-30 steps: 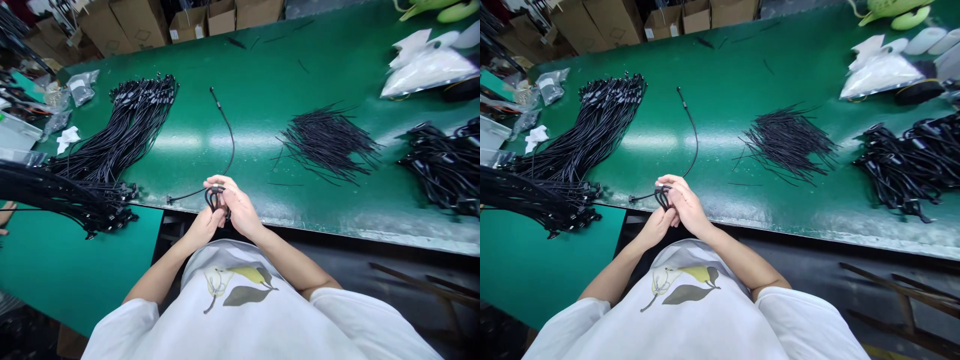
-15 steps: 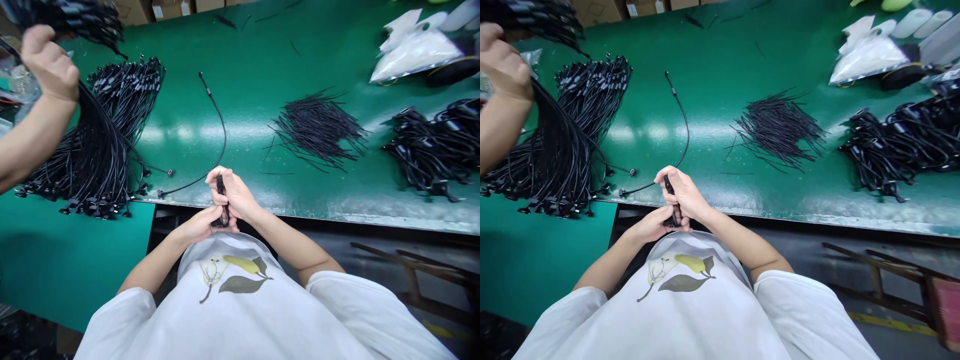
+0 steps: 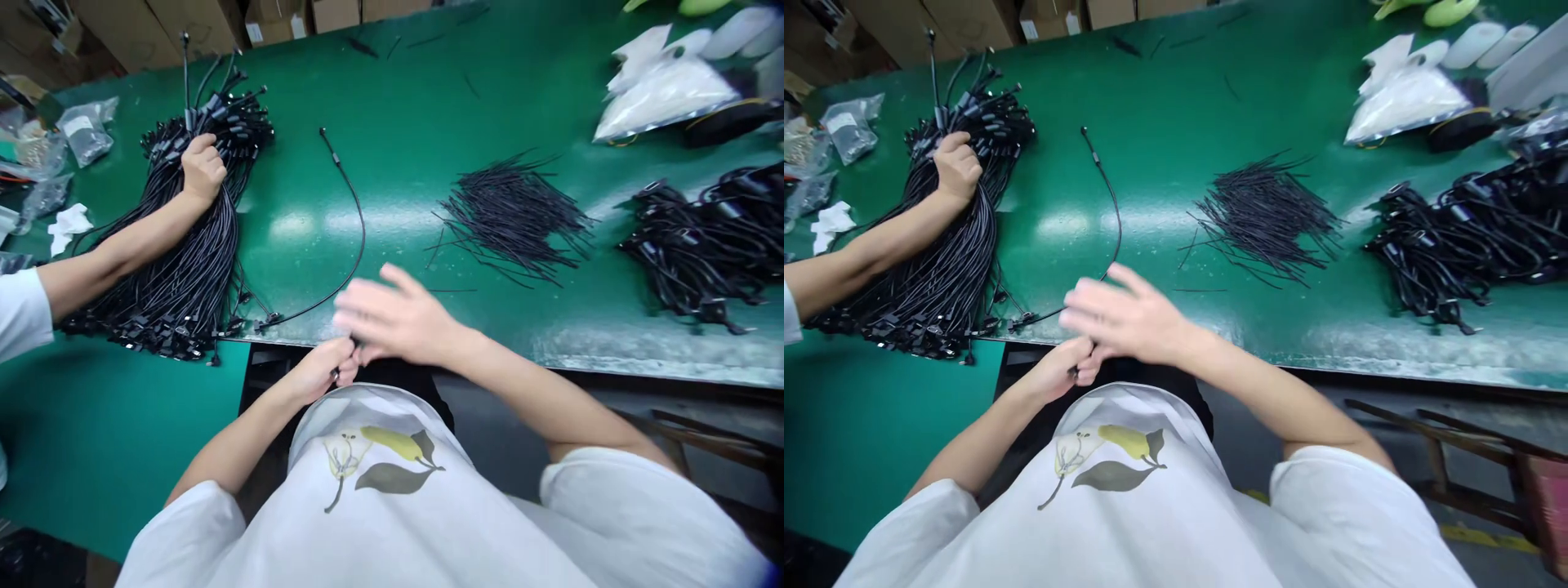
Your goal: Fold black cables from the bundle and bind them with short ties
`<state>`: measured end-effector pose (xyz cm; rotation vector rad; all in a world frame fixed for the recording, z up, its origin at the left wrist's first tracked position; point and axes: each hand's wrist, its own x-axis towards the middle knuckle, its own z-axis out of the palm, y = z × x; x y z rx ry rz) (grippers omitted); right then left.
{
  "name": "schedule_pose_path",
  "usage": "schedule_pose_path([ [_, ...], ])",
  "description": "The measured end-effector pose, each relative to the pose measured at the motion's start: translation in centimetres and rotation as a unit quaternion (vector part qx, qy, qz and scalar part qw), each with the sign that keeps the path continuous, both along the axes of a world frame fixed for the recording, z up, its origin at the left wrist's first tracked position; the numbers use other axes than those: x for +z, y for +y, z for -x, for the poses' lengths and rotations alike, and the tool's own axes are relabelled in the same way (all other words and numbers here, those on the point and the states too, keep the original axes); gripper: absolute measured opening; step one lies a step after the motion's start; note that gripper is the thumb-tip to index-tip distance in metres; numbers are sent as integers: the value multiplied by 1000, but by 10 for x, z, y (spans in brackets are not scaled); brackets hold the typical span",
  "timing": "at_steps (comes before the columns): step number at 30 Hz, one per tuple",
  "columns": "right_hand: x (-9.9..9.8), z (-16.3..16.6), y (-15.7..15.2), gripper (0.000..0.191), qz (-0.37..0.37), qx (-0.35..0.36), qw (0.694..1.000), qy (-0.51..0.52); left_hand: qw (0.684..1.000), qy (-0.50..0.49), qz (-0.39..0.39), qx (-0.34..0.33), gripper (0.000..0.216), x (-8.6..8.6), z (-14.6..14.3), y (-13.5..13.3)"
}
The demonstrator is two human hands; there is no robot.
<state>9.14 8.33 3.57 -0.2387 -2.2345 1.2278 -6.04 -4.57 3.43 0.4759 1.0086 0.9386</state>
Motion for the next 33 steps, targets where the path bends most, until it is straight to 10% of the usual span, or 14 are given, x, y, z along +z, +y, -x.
schedule_pose_path([
  [6,-18,-30,-42,27,-281,40,952,-115,952,204,-41,-222,39,14,11,-13],
  [11,-15,-43,-48,25,-387,-10,915,-112,950,175,-44,-255,35,11,6,-10],
  [16,-30,-47,-39,27,-473,-11,866,-161,879,377,-117,-266,30,0,-4,3],
  [24,-38,-69,-23,34,-359,-17,917,-171,914,321,-85,-234,35,-16,-32,13],
  [27,-36,-110,10,34,-285,-155,937,-131,956,247,-41,-151,39,-24,-34,12],
  [30,-48,-167,55,27,-194,-419,869,-180,987,156,1,-37,40,-29,-35,14],
  [33,-69,-207,90,25,-173,-505,795,-289,993,115,24,6,41,-27,-40,19],
])
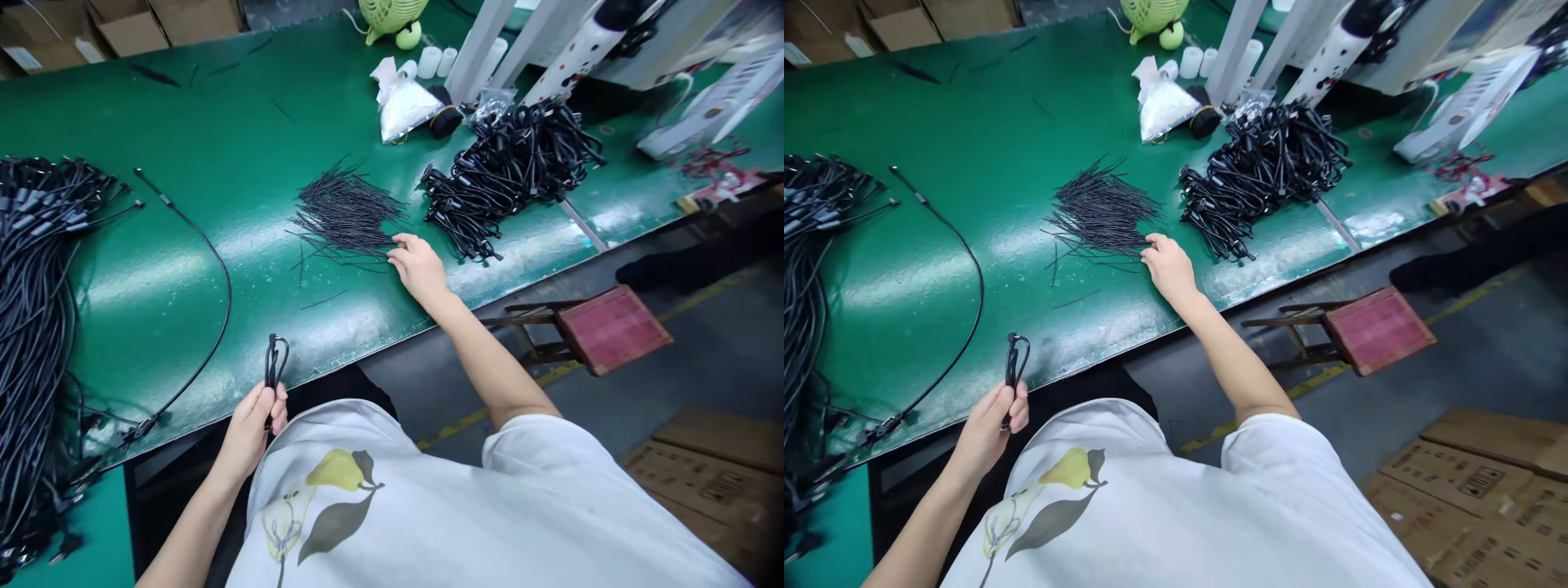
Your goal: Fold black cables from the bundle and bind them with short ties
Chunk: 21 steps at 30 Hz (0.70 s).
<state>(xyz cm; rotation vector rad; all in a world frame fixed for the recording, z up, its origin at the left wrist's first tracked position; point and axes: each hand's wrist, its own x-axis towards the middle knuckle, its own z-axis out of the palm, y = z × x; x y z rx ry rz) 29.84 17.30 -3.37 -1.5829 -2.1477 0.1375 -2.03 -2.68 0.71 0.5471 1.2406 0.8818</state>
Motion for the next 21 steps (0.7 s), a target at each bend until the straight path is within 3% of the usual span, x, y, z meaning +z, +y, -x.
schedule_pose_path([
  [3,-13,-11,13,29,14,32,995,-90,1000,-14,4,4,39,2,-6,3],
  [6,-10,-6,10,28,-15,23,992,-124,999,-35,5,25,37,3,-8,4],
  [11,10,7,1,25,-51,-73,996,-31,998,-55,-3,27,37,4,-11,4],
  [14,22,21,-5,22,-23,-65,997,40,998,-62,-15,17,37,7,-16,8],
  [17,31,49,-25,19,9,4,995,104,996,-74,-36,23,35,12,-24,12],
  [21,37,101,-78,12,94,214,961,151,991,-106,-73,26,46,16,-28,15],
])
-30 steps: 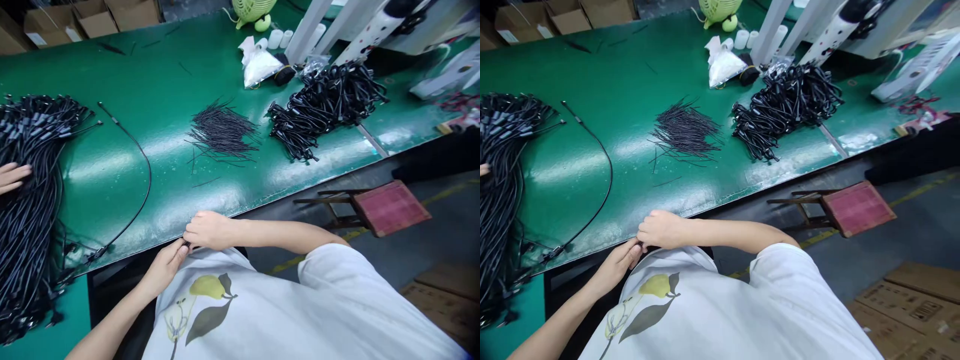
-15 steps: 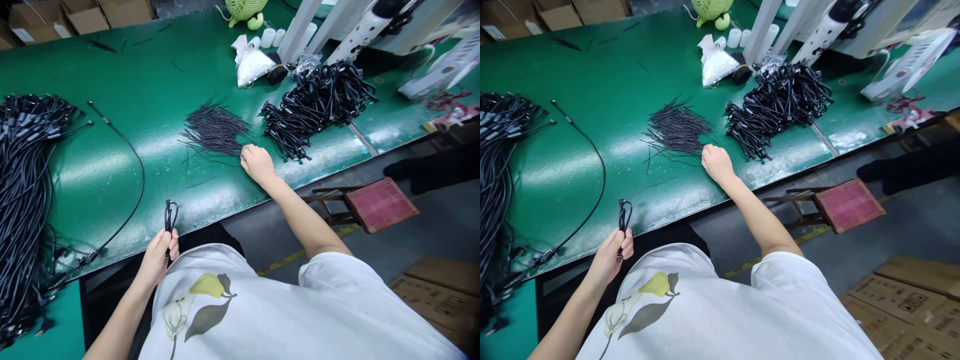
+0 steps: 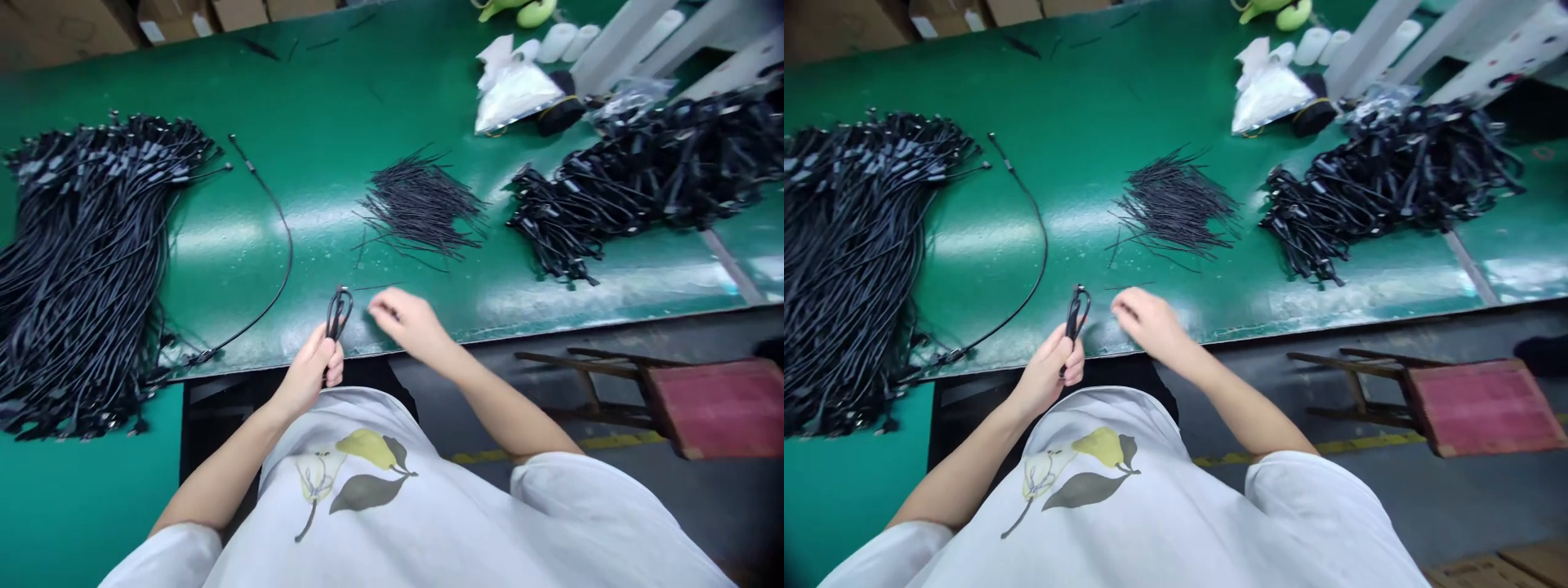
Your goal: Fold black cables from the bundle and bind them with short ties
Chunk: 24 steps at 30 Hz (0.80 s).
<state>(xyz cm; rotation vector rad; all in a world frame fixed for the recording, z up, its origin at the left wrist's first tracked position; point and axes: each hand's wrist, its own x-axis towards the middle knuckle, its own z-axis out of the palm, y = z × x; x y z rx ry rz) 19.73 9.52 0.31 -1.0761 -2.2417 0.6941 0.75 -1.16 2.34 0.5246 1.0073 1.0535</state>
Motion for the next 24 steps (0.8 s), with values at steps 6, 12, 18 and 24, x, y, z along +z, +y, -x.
schedule_pose_path([
  [6,5,46,-49,18,-107,94,990,-6,989,132,-54,33,38,-7,13,-2],
  [12,23,64,-37,25,-391,223,882,-139,878,445,-177,9,32,-19,28,-4],
  [18,45,75,-26,32,-478,377,775,-169,968,235,-10,-81,12,-21,43,-9],
  [24,56,85,-31,32,-495,427,717,-244,993,66,44,-88,28,-20,52,-14],
])
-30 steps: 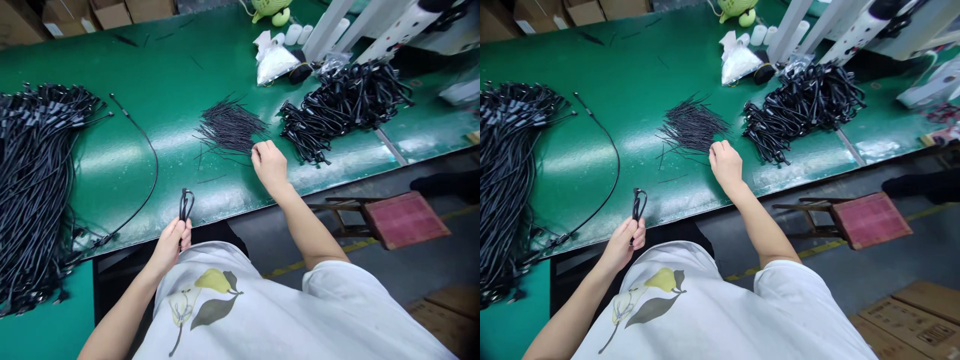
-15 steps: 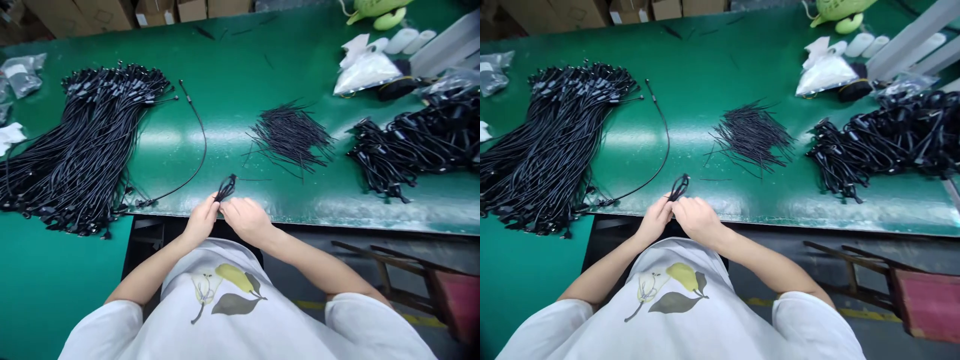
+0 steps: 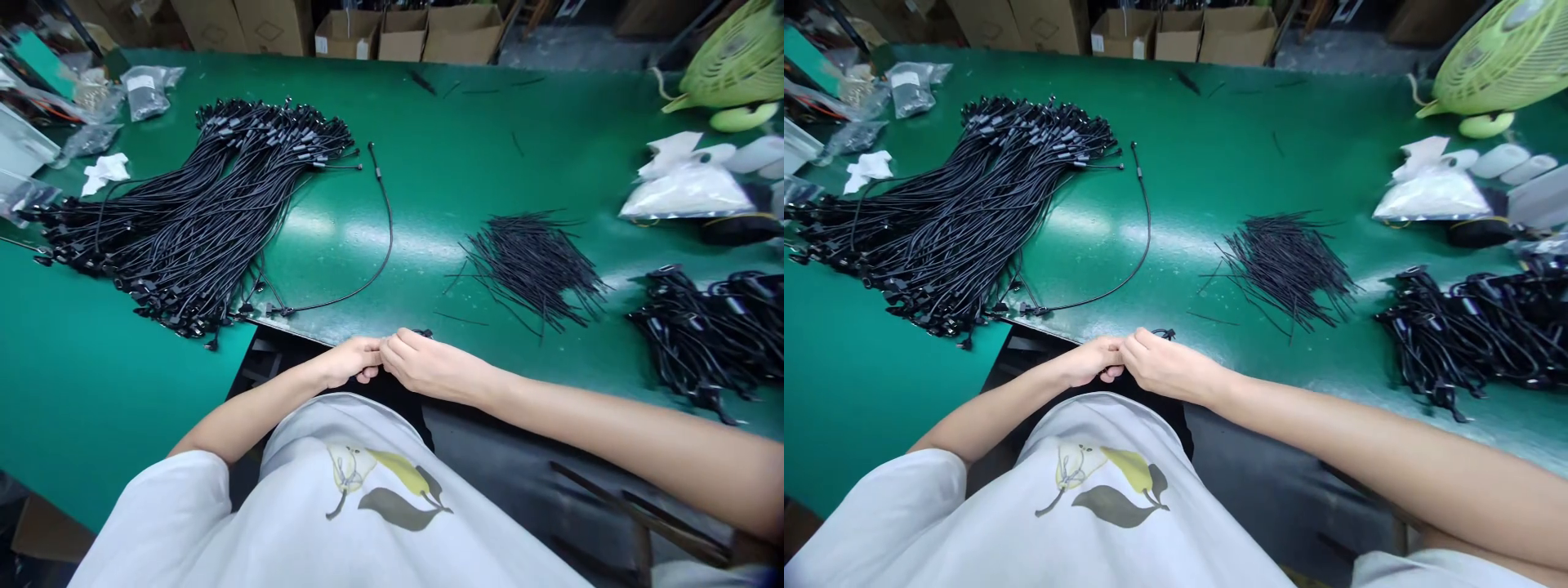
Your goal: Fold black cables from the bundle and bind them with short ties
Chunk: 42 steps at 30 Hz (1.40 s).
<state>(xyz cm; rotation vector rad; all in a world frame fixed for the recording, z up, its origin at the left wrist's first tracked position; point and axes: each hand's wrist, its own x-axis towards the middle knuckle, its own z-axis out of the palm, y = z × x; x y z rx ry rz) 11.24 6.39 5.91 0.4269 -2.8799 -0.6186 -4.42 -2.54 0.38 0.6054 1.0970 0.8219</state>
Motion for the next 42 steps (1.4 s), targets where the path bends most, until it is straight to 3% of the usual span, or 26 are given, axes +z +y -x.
schedule_pose_path([
  [3,2,3,-3,35,-12,3,1000,-25,999,48,-2,-11,18,-1,-3,-3],
  [6,-2,8,3,34,24,-24,998,-51,993,113,-17,-7,2,1,-9,-4],
  [10,-15,22,16,23,165,-137,975,-51,991,76,-53,96,24,12,-11,8],
  [12,-21,31,16,22,265,-215,940,10,981,6,-79,176,22,16,-6,18],
  [15,-30,39,11,29,437,-282,844,132,951,-33,-141,274,30,22,6,25],
  [17,-34,41,11,30,545,-278,775,160,932,62,-192,302,38,24,12,21],
  [19,-35,39,16,30,586,-273,743,175,915,186,-247,260,42,24,15,13],
  [21,-31,36,22,30,544,-279,761,218,916,242,-275,160,47,20,15,7],
  [23,-26,33,20,29,480,-280,789,261,941,205,-248,105,59,15,16,7],
  [25,-24,33,10,27,440,-251,826,248,968,122,-179,127,73,13,20,11],
  [27,-25,34,-3,27,397,-209,871,201,972,59,-135,182,81,17,27,14],
  [29,-29,36,-10,28,360,-185,900,163,966,61,-154,200,79,26,33,11],
  [31,-32,37,-8,31,359,-200,898,156,958,124,-201,165,70,36,34,3],
  [34,-30,38,3,32,386,-249,871,173,936,235,-223,138,47,37,26,-10],
  [36,-25,38,6,32,407,-269,853,187,919,269,-213,196,27,30,18,-14],
  [39,-21,41,3,33,479,-272,812,194,907,261,-213,251,33,17,9,-10],
  [41,-24,44,-2,32,580,-268,744,194,909,259,-235,228,35,12,6,-6],
  [42,-28,46,-4,33,648,-266,689,189,910,255,-246,216,36,12,4,-5],
])
